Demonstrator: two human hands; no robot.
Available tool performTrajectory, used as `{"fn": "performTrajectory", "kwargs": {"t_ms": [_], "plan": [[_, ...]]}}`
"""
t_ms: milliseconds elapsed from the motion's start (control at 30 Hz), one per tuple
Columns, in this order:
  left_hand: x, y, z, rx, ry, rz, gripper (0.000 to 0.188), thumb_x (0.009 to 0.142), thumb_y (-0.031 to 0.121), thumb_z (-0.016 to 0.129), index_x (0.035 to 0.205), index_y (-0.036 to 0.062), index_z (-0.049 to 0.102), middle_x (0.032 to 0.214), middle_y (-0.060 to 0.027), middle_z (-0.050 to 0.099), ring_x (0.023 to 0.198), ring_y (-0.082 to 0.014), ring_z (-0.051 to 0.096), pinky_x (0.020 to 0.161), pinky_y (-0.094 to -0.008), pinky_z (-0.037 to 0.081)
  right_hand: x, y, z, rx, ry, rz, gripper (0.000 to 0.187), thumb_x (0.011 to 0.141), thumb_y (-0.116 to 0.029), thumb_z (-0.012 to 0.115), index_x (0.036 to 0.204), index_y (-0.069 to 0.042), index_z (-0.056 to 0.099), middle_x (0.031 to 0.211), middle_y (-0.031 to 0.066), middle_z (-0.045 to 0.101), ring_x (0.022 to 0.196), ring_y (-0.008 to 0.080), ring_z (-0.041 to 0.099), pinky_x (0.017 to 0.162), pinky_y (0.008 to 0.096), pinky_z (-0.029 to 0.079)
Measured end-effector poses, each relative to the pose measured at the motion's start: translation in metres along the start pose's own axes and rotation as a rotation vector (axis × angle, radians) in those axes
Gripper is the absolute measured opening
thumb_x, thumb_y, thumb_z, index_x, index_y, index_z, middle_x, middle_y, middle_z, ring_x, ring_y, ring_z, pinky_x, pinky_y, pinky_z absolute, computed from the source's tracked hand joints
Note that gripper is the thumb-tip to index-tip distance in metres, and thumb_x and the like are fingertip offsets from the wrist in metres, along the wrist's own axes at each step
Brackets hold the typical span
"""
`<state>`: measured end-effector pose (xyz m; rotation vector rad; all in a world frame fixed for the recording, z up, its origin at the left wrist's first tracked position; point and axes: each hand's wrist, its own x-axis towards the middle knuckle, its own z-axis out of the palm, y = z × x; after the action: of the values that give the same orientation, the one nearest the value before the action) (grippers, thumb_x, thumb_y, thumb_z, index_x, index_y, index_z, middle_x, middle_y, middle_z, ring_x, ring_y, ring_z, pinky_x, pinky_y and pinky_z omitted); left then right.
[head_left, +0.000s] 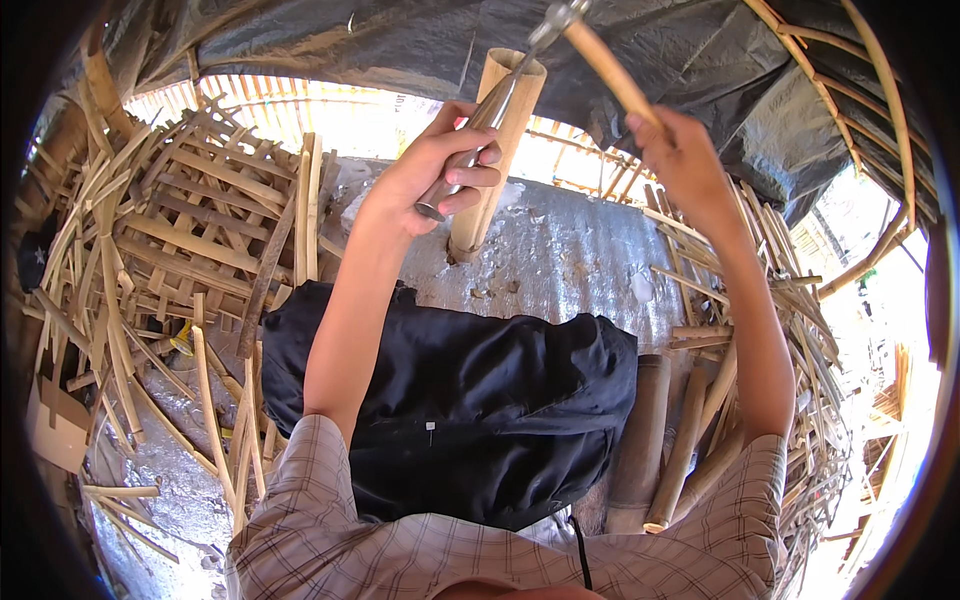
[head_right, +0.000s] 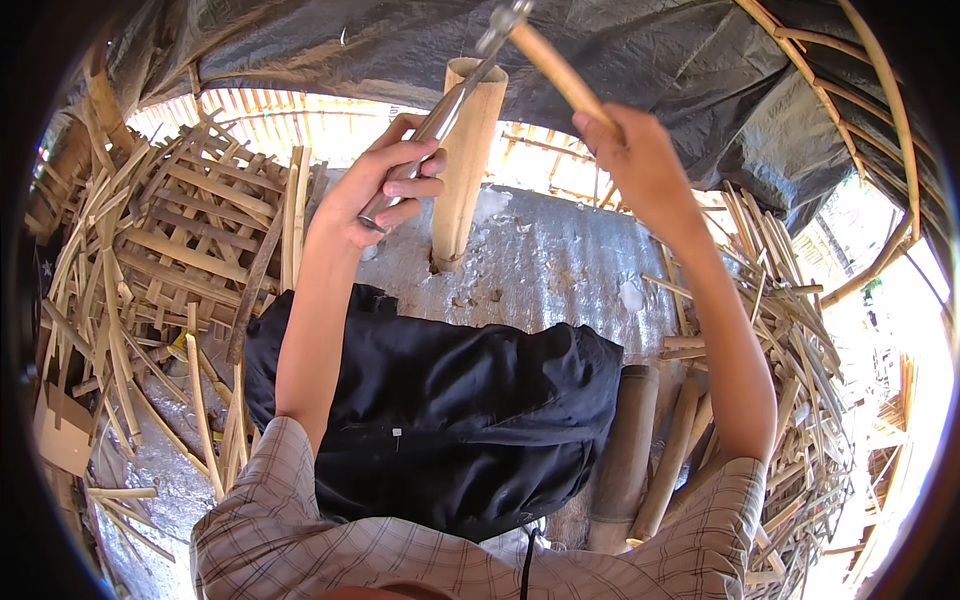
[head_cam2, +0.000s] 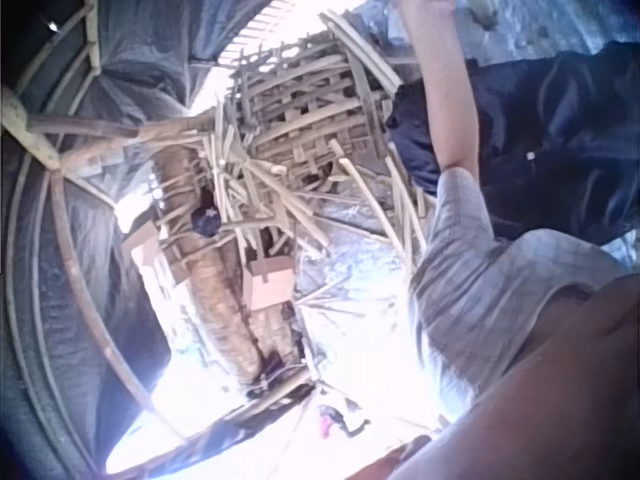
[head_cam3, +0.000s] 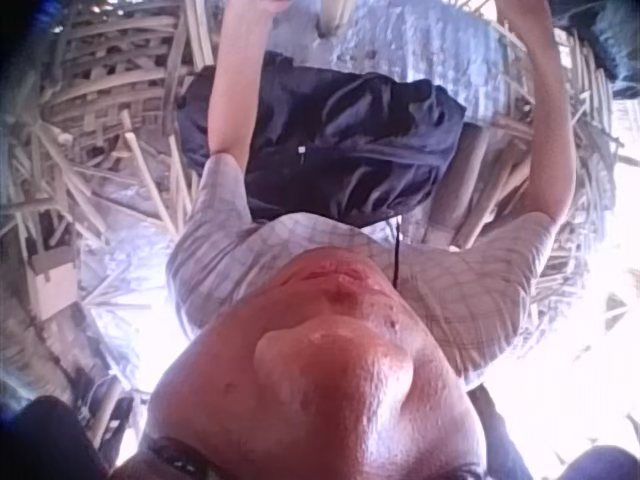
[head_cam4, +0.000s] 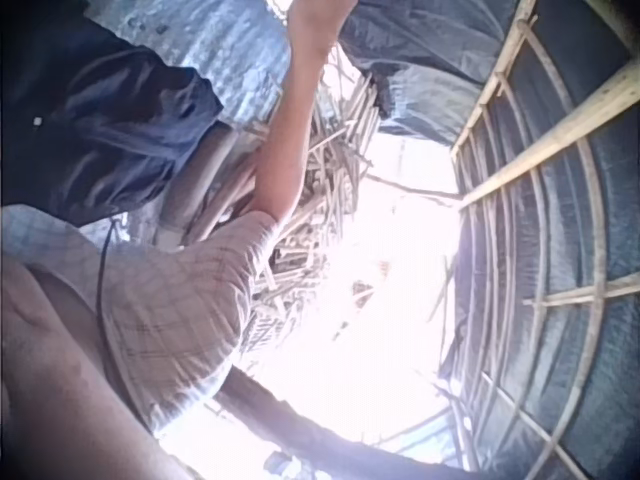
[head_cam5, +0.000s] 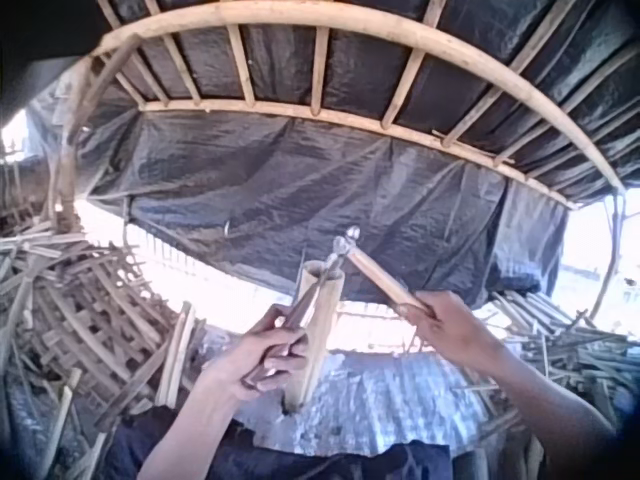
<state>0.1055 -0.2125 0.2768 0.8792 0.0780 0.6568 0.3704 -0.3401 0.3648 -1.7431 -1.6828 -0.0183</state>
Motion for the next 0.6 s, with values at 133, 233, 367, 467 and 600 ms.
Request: {"fn": "performTrajectory", "kwargs": {"t_ms": [133,233,367,467,600], "plan": [[-0.003,-0.002,0.004,0.029,-0.002,-0.023,0.016,0.098,0.009,0.057,0.109,0.0117,0.045,0.085,-0.0042,0.047,0.049,-0.0007,0.036,0.030,-0.0170,0.025,0.009,-0.018,0.001,-0.135,0.265,-0.082,0.034,0.103,-0.029,0.060,0.091,0.004,0.059,0.056,0.0116,0.050,0.046,0.0261,0.040,0.045,0.0359,0.034],[-0.002,-0.010,0.018,0.024,0.024,-0.016,0.018,0.098,0.008,0.057,0.111,0.0127,0.045,0.084,-0.0033,0.048,0.049,-0.0013,0.037,0.030,-0.0181,0.025,-0.001,-0.003,0.004,-0.321,0.197,-0.145,0.035,0.103,-0.030,0.059,0.095,0.004,0.057,0.062,0.0206,0.056,0.052,0.0383,0.045,0.050,0.0406,0.040],[-0.003,-0.013,0.019,0.039,0.051,-0.030,0.025,0.098,0.007,0.057,0.119,0.0149,0.045,0.083,-0.0034,0.050,0.049,-0.0021,0.038,0.031,-0.0193,0.024,-0.001,-0.022,-0.013,-0.266,-0.011,-0.027,0.036,0.103,-0.032,0.059,0.095,0.003,0.057,0.063,0.0183,0.054,0.055,0.0283,0.047,0.056,0.0414,0.042],[-0.006,-0.013,0.022,0.041,0.030,-0.029,0.027,0.096,0.006,0.059,0.117,0.0142,0.043,0.083,-0.0048,0.051,0.050,-0.0034,0.040,0.032,-0.0204,0.026,0.004,-0.042,-0.012,-0.232,0.158,0.032,0.034,0.103,-0.029,0.059,0.094,0.004,0.056,0.065,0.0201,0.057,0.056,0.0315,0.054,0.056,0.0426,0.043],[-0.004,-0.021,0.026,0.013,0.045,-0.035,0.025,0.097,0.006,0.057,0.116,0.0140,0.045,0.083,-0.0050,0.051,0.049,-0.0029,0.040,0.031,-0.0195,0.025,-0.013,-0.010,0.018,-0.337,0.269,-0.080,0.031,0.102,-0.026,0.060,0.096,0.004,0.055,0.073,0.0265,0.062,0.069,0.0481,0.062,0.061,0.0500,0.046]]}}
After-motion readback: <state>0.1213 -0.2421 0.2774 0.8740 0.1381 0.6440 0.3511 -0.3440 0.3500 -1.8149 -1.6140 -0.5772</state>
